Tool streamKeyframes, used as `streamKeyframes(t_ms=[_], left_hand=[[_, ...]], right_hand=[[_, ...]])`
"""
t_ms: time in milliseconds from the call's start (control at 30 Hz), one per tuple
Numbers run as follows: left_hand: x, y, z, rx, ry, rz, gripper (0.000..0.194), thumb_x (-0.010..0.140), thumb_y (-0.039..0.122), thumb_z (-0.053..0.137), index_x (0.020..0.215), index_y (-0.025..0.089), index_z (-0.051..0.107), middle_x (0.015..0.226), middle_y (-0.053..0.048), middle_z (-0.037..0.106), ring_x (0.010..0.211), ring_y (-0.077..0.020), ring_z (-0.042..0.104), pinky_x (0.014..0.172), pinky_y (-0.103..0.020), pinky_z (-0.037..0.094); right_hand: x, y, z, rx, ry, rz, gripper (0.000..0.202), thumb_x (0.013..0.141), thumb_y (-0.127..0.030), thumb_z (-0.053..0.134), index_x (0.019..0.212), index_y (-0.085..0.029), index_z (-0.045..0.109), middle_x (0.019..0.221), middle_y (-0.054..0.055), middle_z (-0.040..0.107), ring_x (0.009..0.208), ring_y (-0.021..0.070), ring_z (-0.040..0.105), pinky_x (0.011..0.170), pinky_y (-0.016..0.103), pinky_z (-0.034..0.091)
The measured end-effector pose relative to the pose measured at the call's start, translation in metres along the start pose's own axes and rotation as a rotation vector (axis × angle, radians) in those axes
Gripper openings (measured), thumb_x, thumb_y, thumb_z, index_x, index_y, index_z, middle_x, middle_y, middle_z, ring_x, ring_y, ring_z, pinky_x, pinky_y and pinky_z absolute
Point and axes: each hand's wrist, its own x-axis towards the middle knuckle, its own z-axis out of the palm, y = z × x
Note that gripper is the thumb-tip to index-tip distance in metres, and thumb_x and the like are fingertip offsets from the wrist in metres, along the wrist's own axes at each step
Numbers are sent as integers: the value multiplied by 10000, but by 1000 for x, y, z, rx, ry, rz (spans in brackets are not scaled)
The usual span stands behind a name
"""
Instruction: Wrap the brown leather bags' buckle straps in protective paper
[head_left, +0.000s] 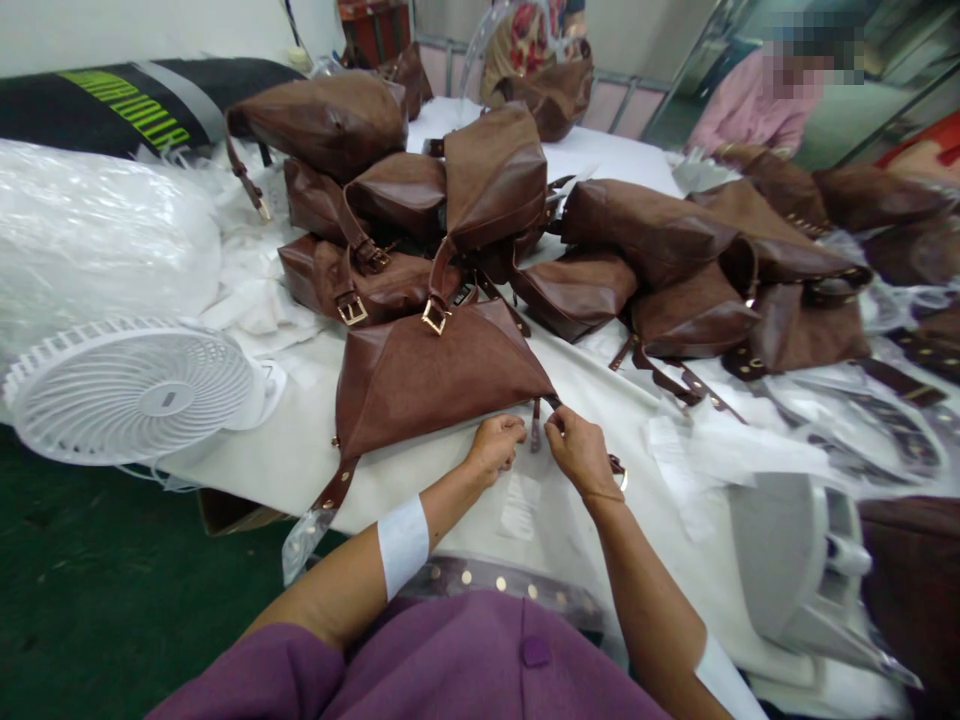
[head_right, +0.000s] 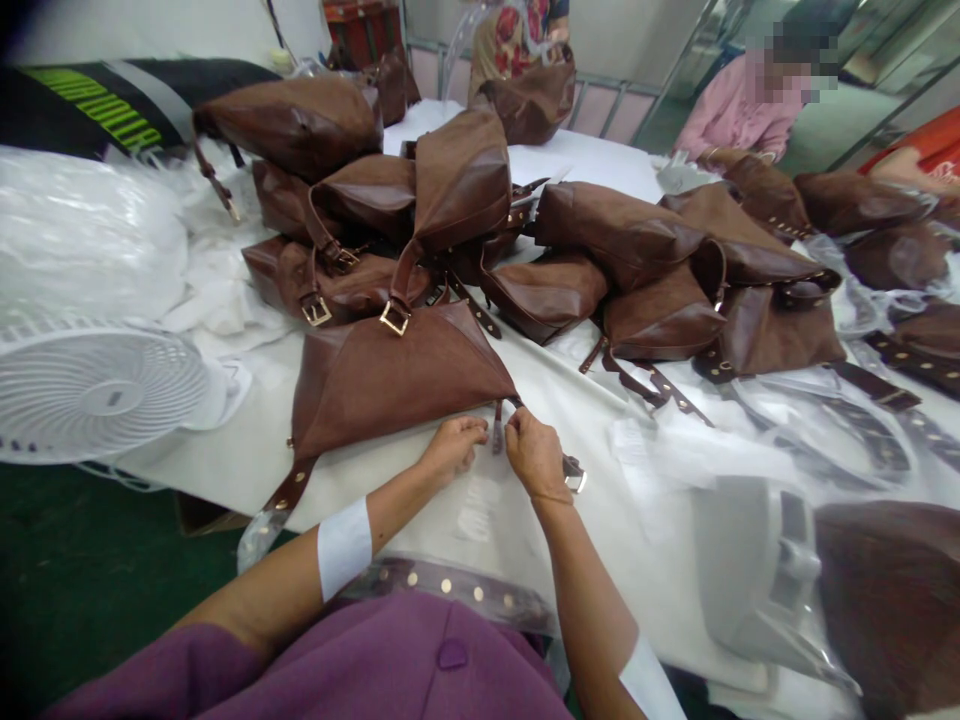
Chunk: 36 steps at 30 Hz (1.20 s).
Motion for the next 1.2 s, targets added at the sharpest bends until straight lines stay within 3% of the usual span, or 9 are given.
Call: streamKeyframes(t_ms=[100, 233, 433, 633, 867, 1033, 1100, 1200], left_hand=[[3, 4, 0, 14, -8, -17, 235, 646, 239, 665, 858, 171, 590, 514, 69, 465, 322, -34, 291, 362, -193, 112], [14, 6, 9, -45, -18, 42, 225, 646, 337, 705, 736, 159, 602, 435, 81, 367, 318, -31, 240, 369, -211, 87], [28, 3, 32, -312, 126, -35, 257, 646, 336, 715, 625, 176, 514, 403, 88, 311, 324, -40, 243, 377, -229, 106], [29, 22, 48, -488, 124, -93, 315, 570, 265, 758, 577, 176, 456, 390, 90, 314, 343, -36, 257, 380, -213, 147], [44, 27, 57, -548, 129, -134, 261, 542, 204, 752, 559, 158, 495, 417, 38, 447, 372, -71, 386, 389, -214, 255], [54, 23, 62, -591, 135, -72, 190, 578, 166, 702, 565, 140, 514, 462, 28, 498, 402, -73, 431, 431, -213, 311], [55, 23, 62, -633, 125, -39, 186, 563, 146, 711, 581, 131, 526, 499, 26, 526, 436, -68, 456, 461, -202, 336], [52, 22, 59, -696, 109, -33, 203, 542, 138, 727, 603, 127, 533, 541, 21, 555, 477, -71, 482, 499, -199, 368]], right_hand=[[10, 1, 0, -16, 13, -35, 148, 848, -234, 437, 838, -187, 576, 724, 54, 640, 670, 189, 569, 611, 271, 319], [22, 0, -3, -33, 28, -53, 158, 863, -234, 434, 868, -181, 583, 718, 55, 638, 647, 183, 553, 589, 270, 293], [37, -2, -9, -96, 24, -47, 156, 863, -258, 454, 862, -196, 598, 673, 45, 615, 614, 175, 522, 554, 272, 248], [44, -2, -7, -129, 68, 24, 161, 865, -283, 454, 888, -209, 595, 683, 44, 615, 584, 171, 496, 543, 278, 212], [53, 5, -6, 60, 156, 49, 153, 828, -247, 492, 931, -191, 591, 645, 20, 608, 597, 171, 522, 598, 270, 316], [38, 3, -14, 190, 438, -70, 165, 828, -225, 491, 918, -153, 608, 847, 66, 647, 701, 174, 569, 728, 295, 406], [25, -1, -12, 218, 443, -127, 177, 845, -239, 485, 902, -159, 632, 869, 69, 654, 761, 181, 586, 758, 297, 421], [12, -6, -1, 238, 348, -170, 228, 852, -218, 459, 951, -154, 653, 915, 86, 666, 852, 198, 600, 801, 311, 439]])
